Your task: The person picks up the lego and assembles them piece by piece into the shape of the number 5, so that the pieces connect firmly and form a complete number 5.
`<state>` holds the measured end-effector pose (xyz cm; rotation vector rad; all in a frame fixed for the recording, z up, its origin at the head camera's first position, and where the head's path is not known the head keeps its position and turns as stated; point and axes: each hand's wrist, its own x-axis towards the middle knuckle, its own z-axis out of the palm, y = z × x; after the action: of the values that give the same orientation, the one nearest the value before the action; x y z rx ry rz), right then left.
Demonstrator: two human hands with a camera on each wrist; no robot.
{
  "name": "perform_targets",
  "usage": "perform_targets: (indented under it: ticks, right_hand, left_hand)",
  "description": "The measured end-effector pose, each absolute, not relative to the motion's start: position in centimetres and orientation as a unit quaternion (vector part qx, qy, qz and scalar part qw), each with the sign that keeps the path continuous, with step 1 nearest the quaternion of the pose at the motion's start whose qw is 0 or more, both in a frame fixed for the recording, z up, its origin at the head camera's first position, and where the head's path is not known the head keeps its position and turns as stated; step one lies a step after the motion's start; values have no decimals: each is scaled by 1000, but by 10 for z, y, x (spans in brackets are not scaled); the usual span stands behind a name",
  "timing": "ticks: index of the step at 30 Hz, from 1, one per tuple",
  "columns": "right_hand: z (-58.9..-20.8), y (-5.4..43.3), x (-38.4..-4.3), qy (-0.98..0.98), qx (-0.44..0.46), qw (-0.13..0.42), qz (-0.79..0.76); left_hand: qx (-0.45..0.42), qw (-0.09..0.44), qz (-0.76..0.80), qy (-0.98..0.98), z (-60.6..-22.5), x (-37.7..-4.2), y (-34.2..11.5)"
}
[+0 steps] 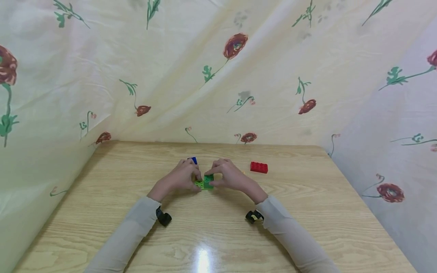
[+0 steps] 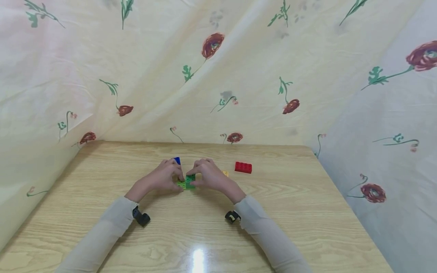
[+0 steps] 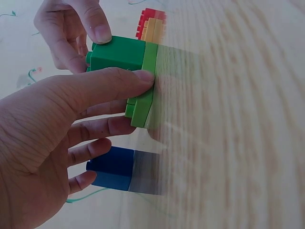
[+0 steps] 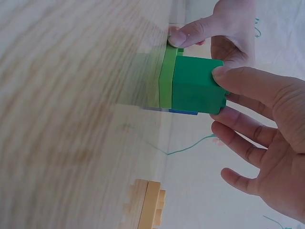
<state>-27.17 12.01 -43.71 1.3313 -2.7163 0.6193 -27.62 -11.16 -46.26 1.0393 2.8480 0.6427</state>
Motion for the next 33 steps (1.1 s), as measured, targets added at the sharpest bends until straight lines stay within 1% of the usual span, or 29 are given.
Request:
perform_targets:
  ticks: [8, 27, 33]
  right_hand:
    - [-435, 119, -272, -885, 425, 19, 187]
    - [-434, 118, -272, -885, 431, 27, 172]
    - [-433, 119, -272, -885, 432, 17, 175]
  left_hand:
    - [334, 23, 210, 919, -463, -277, -112]
    - [338, 18, 208, 918, -464, -277, -112]
    - [339, 18, 208, 917, -463, -277, -111]
